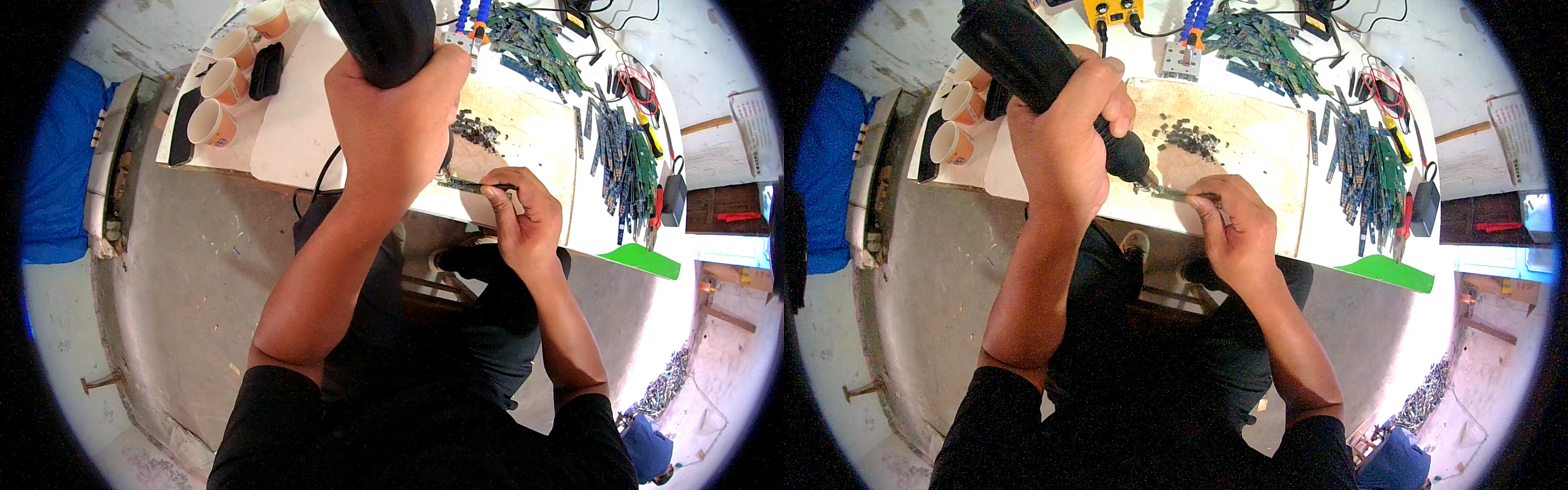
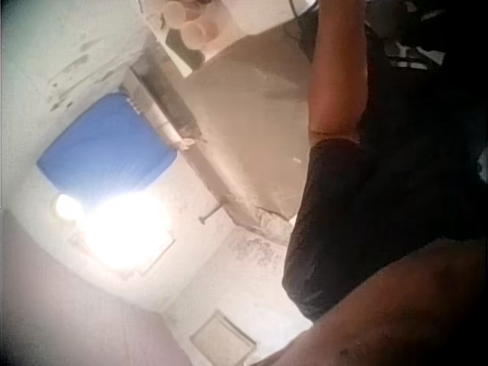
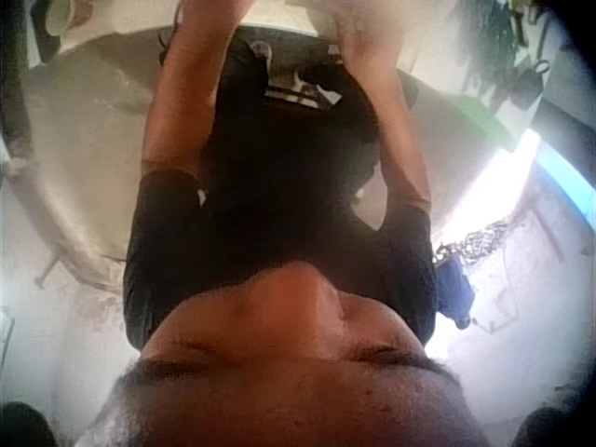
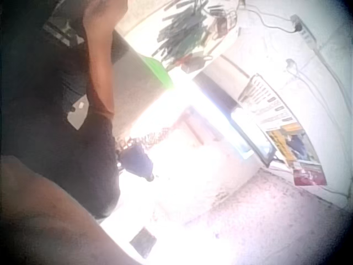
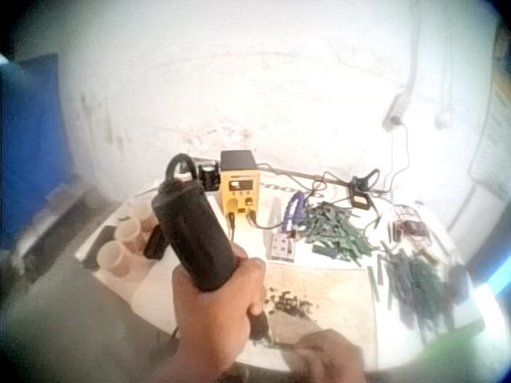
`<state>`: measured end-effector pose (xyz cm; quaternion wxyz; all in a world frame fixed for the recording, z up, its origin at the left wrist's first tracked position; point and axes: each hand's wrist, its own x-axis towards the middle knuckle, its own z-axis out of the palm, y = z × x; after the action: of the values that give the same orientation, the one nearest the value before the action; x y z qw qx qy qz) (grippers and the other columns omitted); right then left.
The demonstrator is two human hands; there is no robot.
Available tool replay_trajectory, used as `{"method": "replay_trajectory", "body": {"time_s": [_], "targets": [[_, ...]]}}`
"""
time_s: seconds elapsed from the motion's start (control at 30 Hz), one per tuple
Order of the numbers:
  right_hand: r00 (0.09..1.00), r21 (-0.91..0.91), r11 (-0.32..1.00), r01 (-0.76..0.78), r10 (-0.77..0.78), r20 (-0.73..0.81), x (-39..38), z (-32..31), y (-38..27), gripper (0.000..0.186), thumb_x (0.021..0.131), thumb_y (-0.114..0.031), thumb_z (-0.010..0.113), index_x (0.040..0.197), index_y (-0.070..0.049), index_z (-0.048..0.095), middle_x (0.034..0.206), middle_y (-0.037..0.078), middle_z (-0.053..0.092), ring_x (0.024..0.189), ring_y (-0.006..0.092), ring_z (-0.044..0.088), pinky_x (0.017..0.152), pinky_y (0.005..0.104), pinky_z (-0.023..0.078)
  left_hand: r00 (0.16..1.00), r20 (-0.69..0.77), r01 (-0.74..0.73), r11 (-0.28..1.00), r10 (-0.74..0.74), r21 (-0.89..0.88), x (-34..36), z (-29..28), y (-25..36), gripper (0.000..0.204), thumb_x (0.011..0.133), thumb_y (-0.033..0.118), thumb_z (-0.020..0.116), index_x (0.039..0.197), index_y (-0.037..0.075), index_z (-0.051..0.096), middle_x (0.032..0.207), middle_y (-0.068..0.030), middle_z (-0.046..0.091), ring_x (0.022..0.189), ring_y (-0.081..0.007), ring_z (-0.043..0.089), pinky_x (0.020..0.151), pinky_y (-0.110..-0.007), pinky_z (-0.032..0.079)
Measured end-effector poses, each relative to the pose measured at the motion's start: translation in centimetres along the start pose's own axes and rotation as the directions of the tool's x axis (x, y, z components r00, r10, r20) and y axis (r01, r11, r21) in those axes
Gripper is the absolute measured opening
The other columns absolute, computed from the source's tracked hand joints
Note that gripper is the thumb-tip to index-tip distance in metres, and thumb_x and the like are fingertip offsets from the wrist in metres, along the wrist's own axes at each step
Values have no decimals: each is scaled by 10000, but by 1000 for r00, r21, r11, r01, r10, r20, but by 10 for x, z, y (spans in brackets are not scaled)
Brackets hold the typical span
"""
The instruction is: The person uses a hot air gun and tweezers to remove small electronic components from a circuit board. They heat the components with the gun and then use the tweezers to lift them off the board, placing them on the work surface.
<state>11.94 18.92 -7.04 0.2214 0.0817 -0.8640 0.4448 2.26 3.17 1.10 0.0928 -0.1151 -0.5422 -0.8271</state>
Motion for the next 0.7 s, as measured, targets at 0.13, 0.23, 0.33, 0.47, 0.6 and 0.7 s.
{"method": "replay_trajectory", "body": {"time_s": [0.13,0.23,0.33,0.47,0.6,0.7], "targets": [[1000,8,1000,1,-1,-12,-1,1,2,62,906,6,689,966,5,678,919,155,694,812,265,681,728,312,534,999,8,43,999,-43,-27,-1,2,2,136,850,-10,639,745,29,562,588,-31,515,509,-128,482,520,-280,385],[1000,20,1000,0,0,-24,-2,2,3,59,906,8,688,964,5,676,918,153,694,796,258,681,719,308,534,999,6,40,999,-39,-22,-1,3,3,126,849,-12,640,758,28,562,586,-30,512,509,-130,480,518,-278,383],[999,15,1000,-9,9,-32,-3,3,3,55,906,13,685,959,5,674,919,149,695,778,249,678,709,301,530,999,22,23,1000,-23,19,0,0,1,124,848,-15,639,762,28,561,585,-31,510,509,-130,481,518,-280,384],[999,24,999,-26,27,-33,-3,3,2,50,906,15,685,953,3,673,922,143,697,765,230,672,697,288,521,999,11,52,999,-52,9,0,1,2,125,851,-13,638,763,31,561,586,-32,512,508,-130,481,519,-283,388],[999,4,999,-33,33,-34,-2,3,0,49,908,8,688,956,2,675,918,136,698,739,212,661,678,278,511,999,20,34,999,-35,22,0,1,1,124,852,-13,639,766,34,563,592,-32,516,510,-129,480,523,-284,392],[998,3,1000,-28,28,-47,-2,4,2,50,910,4,689,959,2,677,913,132,699,726,207,656,670,276,509,999,39,9,1000,-9,9,0,0,-1,120,854,-14,641,771,32,566,597,-34,520,514,-128,482,525,-284,394]]}}
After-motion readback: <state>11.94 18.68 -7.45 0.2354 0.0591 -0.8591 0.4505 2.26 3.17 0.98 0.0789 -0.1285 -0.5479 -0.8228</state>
